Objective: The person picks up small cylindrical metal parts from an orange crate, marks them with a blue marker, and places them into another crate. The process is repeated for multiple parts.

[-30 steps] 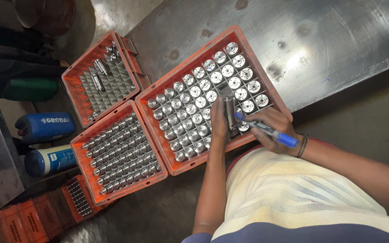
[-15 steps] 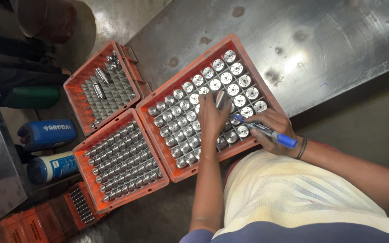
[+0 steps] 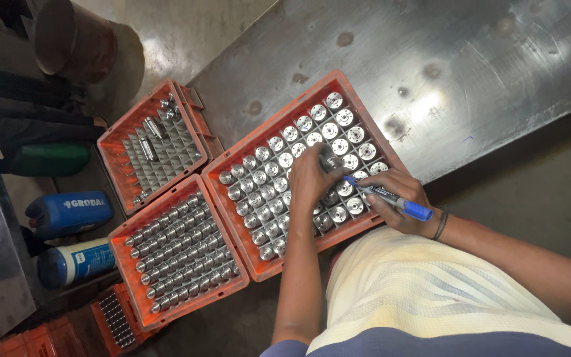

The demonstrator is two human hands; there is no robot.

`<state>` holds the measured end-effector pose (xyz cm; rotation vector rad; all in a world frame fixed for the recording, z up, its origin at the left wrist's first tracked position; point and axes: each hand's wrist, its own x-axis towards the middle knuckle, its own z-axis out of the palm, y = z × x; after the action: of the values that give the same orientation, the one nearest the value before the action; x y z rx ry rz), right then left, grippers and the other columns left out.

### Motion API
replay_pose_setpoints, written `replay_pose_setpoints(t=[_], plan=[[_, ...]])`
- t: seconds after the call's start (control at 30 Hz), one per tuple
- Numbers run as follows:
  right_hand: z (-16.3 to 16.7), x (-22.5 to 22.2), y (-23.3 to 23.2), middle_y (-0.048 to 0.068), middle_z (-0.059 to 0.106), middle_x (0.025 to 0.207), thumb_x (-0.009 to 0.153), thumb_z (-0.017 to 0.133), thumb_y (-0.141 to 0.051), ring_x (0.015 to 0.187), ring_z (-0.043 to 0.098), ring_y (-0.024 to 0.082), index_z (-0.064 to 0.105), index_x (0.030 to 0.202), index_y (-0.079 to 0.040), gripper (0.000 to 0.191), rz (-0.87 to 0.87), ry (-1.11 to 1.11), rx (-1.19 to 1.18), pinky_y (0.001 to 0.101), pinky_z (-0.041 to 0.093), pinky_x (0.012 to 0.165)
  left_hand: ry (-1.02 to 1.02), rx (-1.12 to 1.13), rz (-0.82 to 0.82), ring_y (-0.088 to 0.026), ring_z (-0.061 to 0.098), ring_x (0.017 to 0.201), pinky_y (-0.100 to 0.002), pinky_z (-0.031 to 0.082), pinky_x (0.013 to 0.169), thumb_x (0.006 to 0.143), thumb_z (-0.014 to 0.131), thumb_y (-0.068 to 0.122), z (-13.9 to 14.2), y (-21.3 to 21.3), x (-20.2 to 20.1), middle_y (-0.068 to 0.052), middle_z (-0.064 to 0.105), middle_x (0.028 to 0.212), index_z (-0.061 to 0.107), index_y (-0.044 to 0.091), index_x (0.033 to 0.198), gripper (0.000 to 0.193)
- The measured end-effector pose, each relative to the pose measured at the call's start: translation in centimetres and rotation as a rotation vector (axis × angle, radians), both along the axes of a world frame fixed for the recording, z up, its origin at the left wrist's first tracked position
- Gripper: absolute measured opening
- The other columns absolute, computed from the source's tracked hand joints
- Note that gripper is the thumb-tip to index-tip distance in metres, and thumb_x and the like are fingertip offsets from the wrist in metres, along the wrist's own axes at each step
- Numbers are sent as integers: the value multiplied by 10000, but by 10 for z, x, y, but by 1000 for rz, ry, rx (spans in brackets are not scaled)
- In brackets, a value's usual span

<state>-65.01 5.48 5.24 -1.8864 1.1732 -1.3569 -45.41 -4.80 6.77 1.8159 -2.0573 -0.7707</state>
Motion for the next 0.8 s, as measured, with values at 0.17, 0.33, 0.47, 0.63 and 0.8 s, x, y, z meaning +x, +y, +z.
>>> replay_pose_setpoints(t=[0.17, 0.33, 0.47, 0.63, 0.8], plan=[[-1, 1, -2, 137, 728, 909, 953, 644, -160, 829, 710, 266, 699, 1105, -8, 221, -4, -22, 8, 372, 541, 756, -28, 64, 191, -244, 754, 777, -388, 556, 704, 726, 873, 397, 2, -6, 8, -60, 763, 914, 666, 138, 1070, 478], [-4, 3, -3, 136, 729, 915, 959, 640, -160, 836, 715, 255, 695, 1110, -4, 224, 10, -34, 17, 362, 545, 756, -213, -312, 203, -328, 702, 787, -489, 527, 634, 556, 958, 439, -11, -26, 1, -188, 717, 914, 736, -3, 981, 652], [-5, 3, -2, 132, 737, 904, 947, 652, -169, 810, 717, 244, 702, 1102, -13, 225, 9, -18, 39, 353, 547, 734, -213, 2, 248, -248, 697, 790, -430, 543, 674, 632, 879, 404, -15, -41, -1, -110, 732, 924, 773, 41, 822, 423], [-2, 0, 0, 137, 731, 934, 962, 640, -152, 841, 720, 246, 693, 1117, -5, 221, -20, -45, 38, 362, 549, 763, 81, -406, 70, -180, 714, 820, -358, 567, 773, 628, 893, 399, -10, -37, 37, -69, 759, 892, 798, 75, 836, 396], [3, 5, -2, 117, 720, 881, 886, 685, -131, 780, 692, 258, 707, 1055, -22, 202, 63, 70, -89, 378, 531, 731, 1523, 247, 407, -177, 690, 822, -325, 604, 668, 889, 626, 405, -21, -10, 31, -105, 721, 1016, 661, 55, 1151, 439]])
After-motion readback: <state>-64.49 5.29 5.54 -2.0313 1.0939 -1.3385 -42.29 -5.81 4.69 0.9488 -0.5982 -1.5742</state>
